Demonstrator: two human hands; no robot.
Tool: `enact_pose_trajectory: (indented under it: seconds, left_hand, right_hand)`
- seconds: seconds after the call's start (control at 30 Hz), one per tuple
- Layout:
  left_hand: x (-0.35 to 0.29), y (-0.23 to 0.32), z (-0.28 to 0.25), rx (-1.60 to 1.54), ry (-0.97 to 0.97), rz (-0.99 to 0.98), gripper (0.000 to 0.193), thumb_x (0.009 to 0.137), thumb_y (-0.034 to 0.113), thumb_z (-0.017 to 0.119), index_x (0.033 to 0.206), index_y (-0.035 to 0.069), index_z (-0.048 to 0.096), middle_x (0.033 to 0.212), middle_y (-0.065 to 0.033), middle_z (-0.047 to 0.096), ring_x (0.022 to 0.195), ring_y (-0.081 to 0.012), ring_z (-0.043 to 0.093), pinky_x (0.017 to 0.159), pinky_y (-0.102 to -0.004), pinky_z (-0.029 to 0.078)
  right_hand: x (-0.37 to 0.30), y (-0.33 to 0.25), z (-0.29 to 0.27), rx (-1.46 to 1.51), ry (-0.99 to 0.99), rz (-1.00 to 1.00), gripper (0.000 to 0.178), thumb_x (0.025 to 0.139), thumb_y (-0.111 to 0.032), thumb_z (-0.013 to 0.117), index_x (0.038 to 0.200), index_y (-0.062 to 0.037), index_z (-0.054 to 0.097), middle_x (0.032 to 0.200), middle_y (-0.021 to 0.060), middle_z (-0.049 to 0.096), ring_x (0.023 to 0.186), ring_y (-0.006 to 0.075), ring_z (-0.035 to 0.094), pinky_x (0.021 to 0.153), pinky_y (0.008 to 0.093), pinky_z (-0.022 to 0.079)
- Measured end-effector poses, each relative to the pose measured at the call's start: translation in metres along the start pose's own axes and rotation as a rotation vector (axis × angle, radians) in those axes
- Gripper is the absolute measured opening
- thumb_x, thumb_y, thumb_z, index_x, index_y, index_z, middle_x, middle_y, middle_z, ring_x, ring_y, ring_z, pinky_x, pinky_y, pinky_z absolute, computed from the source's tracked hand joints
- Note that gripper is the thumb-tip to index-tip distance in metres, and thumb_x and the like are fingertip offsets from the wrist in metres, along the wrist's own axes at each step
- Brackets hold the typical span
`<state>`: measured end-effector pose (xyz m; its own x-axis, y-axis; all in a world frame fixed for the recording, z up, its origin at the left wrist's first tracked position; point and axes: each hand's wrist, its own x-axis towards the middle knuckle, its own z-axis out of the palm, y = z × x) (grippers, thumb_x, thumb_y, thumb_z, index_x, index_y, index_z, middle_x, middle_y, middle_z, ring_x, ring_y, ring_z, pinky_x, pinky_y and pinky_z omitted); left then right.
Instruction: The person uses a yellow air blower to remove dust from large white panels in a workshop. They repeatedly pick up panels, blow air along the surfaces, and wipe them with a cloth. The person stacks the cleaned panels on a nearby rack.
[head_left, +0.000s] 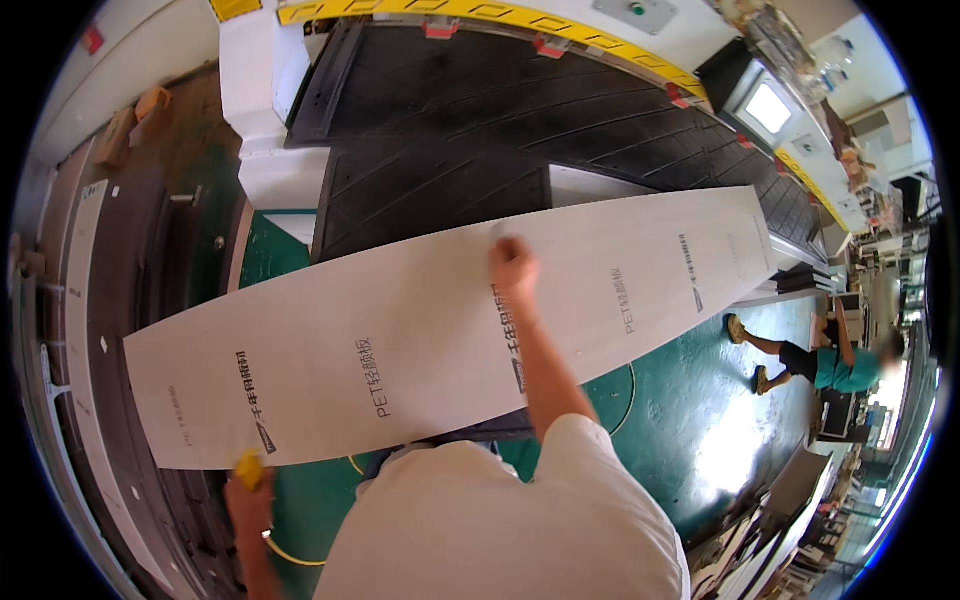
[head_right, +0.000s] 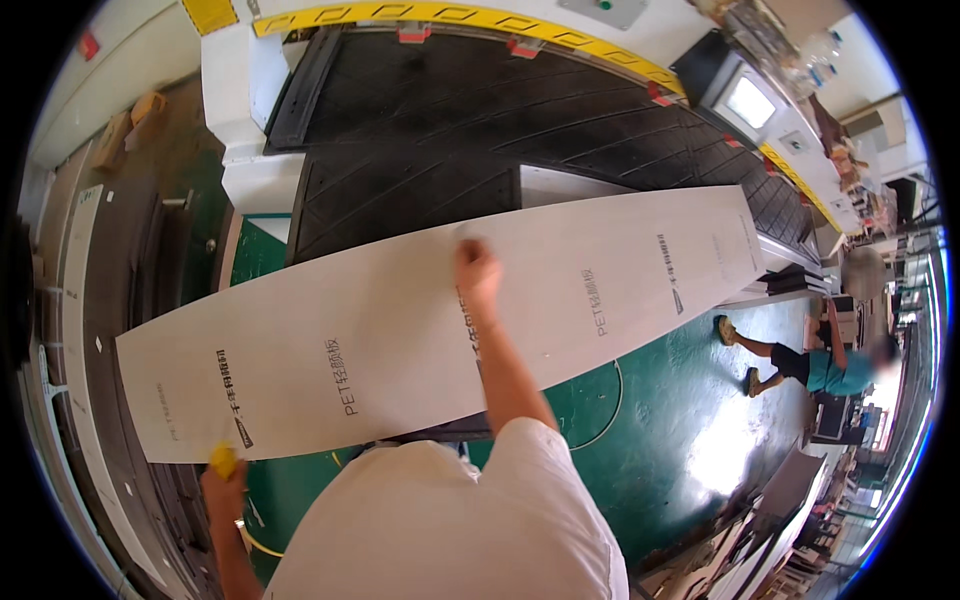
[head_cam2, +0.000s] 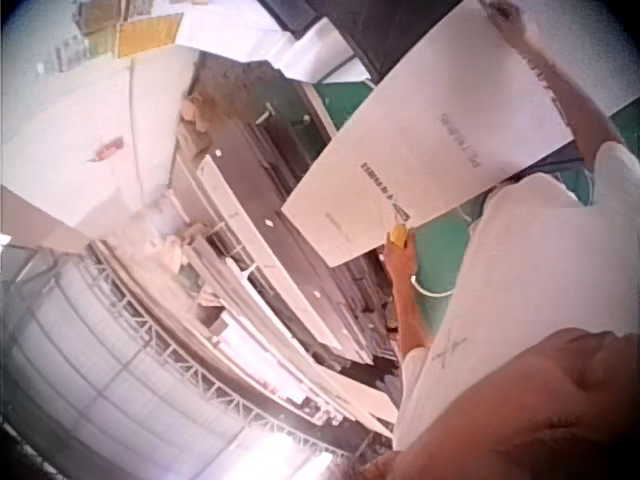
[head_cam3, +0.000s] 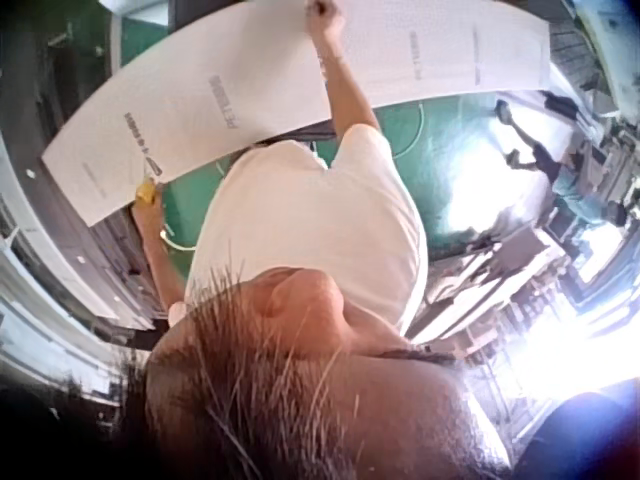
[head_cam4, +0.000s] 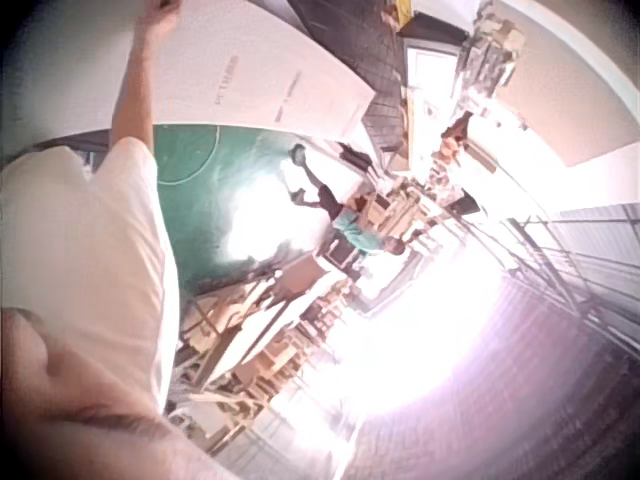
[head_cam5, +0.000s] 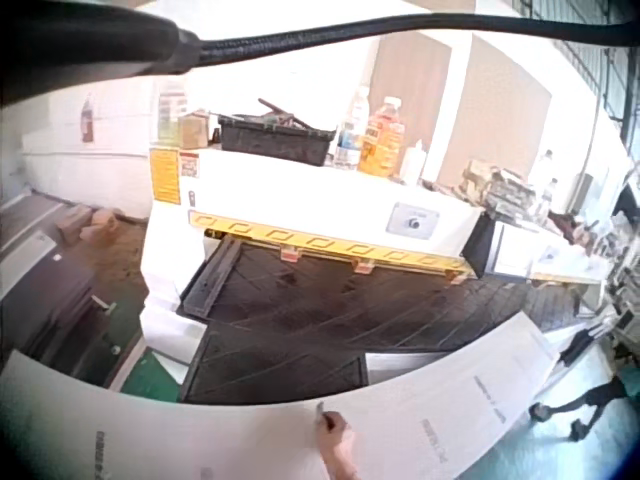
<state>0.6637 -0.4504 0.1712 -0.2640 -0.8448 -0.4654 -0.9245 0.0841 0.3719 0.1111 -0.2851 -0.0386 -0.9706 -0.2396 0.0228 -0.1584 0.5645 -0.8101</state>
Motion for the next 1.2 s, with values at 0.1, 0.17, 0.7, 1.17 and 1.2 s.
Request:
enact_pose_trajectory:
  seconds: [0.1, 0.17, 0.7, 1.17, 1.2]
  left_hand:
    - [-0.015, 0.063, 0.061, 0.130, -0.140, 0.291, 0.043, 0.087, 0.039, 0.075, 0.107, 0.001, 0.067, 0.079, -0.0214, 0.069, 0.076, -0.0422, 0.068, 0.067, -0.0492, 0.053]
    - [-0.029, 0.101, 0.094, 0.092, -0.235, 0.407, 0.043, 0.088, 0.043, 0.071, 0.104, 0.004, 0.068, 0.080, -0.0209, 0.070, 0.076, -0.0422, 0.068, 0.068, -0.0503, 0.053]
    - [-0.099, 0.186, 0.173, 0.285, -0.390, 0.406, 0.053, 0.086, 0.055, 0.064, 0.102, 0.006, 0.073, 0.093, -0.0203, 0.073, 0.091, -0.0413, 0.070, 0.078, -0.0514, 0.055]
    - [-0.178, 0.384, 0.264, -0.066, -0.043, 0.171, 0.040, 0.083, 0.045, 0.076, 0.095, 0.006, 0.074, 0.085, -0.0152, 0.073, 0.085, -0.0345, 0.071, 0.077, -0.0424, 0.056]
    - [-0.184, 0.400, 0.263, -0.292, 0.007, 0.054, 0.037, 0.084, 0.041, 0.076, 0.092, 0.005, 0.073, 0.080, -0.0137, 0.072, 0.082, -0.0309, 0.072, 0.076, -0.0404, 0.056]
  right_hand:
    - [-0.093, -0.046, 0.003, 0.216, -0.266, 0.075, 0.029, 0.089, -0.024, 0.072, 0.106, -0.0004, 0.072, 0.085, 0.0114, 0.074, 0.077, 0.0172, 0.068, 0.070, 0.0340, 0.054]
    - [-0.121, -0.061, -0.019, 0.284, -0.339, 0.198, 0.030, 0.088, -0.023, 0.074, 0.106, 0.0010, 0.072, 0.087, 0.0105, 0.074, 0.077, 0.0157, 0.067, 0.069, 0.0320, 0.053]
    - [0.099, 0.011, -0.248, 0.000, 0.041, -0.488, 0.021, 0.088, -0.017, 0.077, 0.097, 0.0006, 0.071, 0.079, 0.0102, 0.069, 0.074, 0.0188, 0.066, 0.067, 0.0337, 0.053]
    - [0.491, -0.218, -0.390, -0.681, 0.655, -1.252, 0.031, 0.090, -0.018, 0.068, 0.119, -0.0094, 0.067, 0.121, 0.0187, 0.064, 0.119, 0.0399, 0.056, 0.099, 0.0506, 0.046]
    - [0.474, -0.224, -0.363, -0.710, 0.708, -1.272, 0.038, 0.089, -0.019, 0.068, 0.125, -0.0092, 0.065, 0.126, 0.0206, 0.062, 0.122, 0.0425, 0.054, 0.102, 0.0516, 0.045]
